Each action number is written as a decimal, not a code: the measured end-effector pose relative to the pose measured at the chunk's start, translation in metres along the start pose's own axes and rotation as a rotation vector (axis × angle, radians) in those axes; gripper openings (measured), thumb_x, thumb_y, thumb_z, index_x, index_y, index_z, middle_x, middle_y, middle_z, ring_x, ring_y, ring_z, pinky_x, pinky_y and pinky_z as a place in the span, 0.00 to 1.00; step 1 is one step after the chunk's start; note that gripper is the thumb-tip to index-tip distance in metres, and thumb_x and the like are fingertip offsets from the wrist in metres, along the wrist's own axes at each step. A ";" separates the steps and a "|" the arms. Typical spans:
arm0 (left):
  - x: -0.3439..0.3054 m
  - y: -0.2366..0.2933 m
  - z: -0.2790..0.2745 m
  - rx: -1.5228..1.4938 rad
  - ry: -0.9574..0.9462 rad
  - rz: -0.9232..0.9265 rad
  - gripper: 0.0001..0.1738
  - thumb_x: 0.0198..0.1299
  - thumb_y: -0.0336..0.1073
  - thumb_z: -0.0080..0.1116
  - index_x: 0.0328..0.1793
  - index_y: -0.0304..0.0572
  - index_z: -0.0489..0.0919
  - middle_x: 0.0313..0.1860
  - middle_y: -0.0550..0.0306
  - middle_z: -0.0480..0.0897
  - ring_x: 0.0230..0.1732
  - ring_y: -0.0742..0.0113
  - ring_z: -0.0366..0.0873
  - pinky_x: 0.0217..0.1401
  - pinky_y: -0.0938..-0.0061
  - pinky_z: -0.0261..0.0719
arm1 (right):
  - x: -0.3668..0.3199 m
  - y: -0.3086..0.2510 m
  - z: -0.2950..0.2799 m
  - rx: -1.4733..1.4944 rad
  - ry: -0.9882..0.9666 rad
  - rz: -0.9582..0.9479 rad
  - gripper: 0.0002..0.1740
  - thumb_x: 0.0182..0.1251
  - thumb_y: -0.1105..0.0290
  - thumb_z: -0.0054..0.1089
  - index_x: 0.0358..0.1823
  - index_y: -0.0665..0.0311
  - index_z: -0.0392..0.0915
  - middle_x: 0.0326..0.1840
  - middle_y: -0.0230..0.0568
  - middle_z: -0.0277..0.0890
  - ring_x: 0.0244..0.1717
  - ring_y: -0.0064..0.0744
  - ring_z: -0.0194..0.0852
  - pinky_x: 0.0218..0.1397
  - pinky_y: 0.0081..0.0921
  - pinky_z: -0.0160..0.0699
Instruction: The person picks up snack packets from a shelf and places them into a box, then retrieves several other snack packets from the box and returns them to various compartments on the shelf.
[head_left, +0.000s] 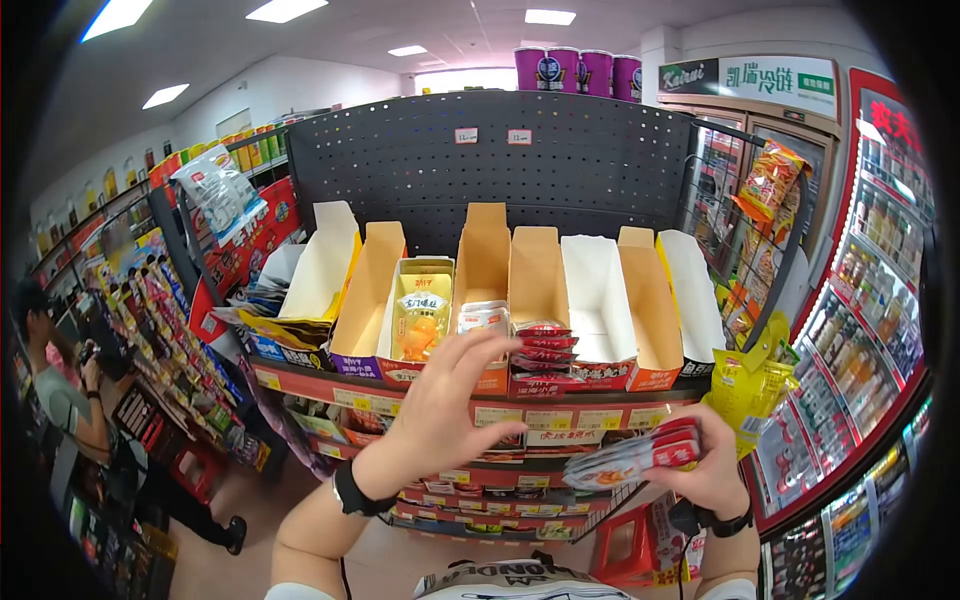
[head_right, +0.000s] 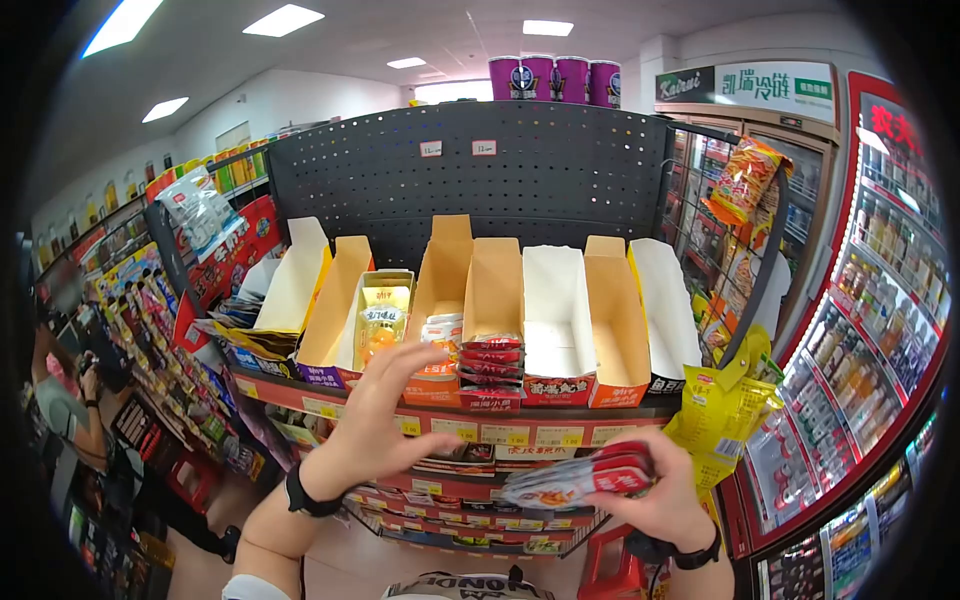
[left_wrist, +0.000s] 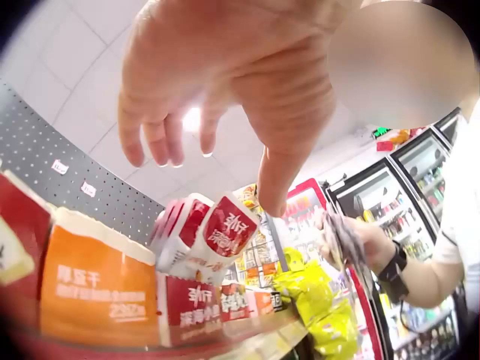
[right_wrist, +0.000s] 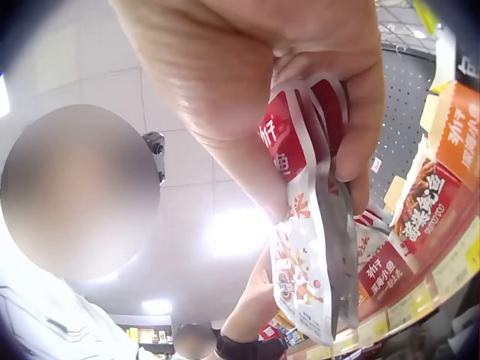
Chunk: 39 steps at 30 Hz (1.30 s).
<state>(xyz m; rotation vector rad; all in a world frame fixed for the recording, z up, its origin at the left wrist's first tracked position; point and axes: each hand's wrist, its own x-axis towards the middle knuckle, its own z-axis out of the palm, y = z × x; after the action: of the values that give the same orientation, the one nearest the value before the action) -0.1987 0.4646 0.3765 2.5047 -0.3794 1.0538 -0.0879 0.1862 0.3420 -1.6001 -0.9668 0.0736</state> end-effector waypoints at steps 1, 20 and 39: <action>0.006 -0.003 -0.001 -0.009 -0.007 0.008 0.43 0.35 0.37 0.74 0.60 0.41 0.65 0.57 0.47 0.69 0.58 0.50 0.67 0.60 0.63 0.67 | 0.000 -0.005 -0.001 -0.041 0.009 -0.023 0.26 0.39 0.76 0.75 0.41 0.66 0.71 0.37 0.33 0.75 0.39 0.18 0.74 0.43 0.18 0.75; 0.090 -0.066 0.020 0.016 -0.479 -0.093 0.18 0.56 0.38 0.57 0.51 0.40 0.74 0.38 0.44 0.81 0.41 0.51 0.79 0.45 0.66 0.75 | 0.076 -0.044 0.023 -0.313 -0.002 -0.330 0.26 0.44 0.78 0.70 0.46 0.66 0.69 0.39 0.39 0.76 0.41 0.25 0.77 0.47 0.21 0.75; 0.114 -0.086 0.017 0.020 -0.613 -0.142 0.23 0.57 0.45 0.58 0.54 0.37 0.72 0.42 0.41 0.79 0.44 0.51 0.77 0.46 0.65 0.74 | 0.112 -0.005 0.050 -0.496 0.107 -0.517 0.22 0.46 0.75 0.68 0.44 0.64 0.71 0.32 0.43 0.78 0.33 0.39 0.80 0.35 0.27 0.77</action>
<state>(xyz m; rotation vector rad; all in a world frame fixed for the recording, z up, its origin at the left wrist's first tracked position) -0.0764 0.5225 0.4268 2.7805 -0.3485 0.2160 -0.0443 0.2936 0.3825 -1.7166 -1.3540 -0.6462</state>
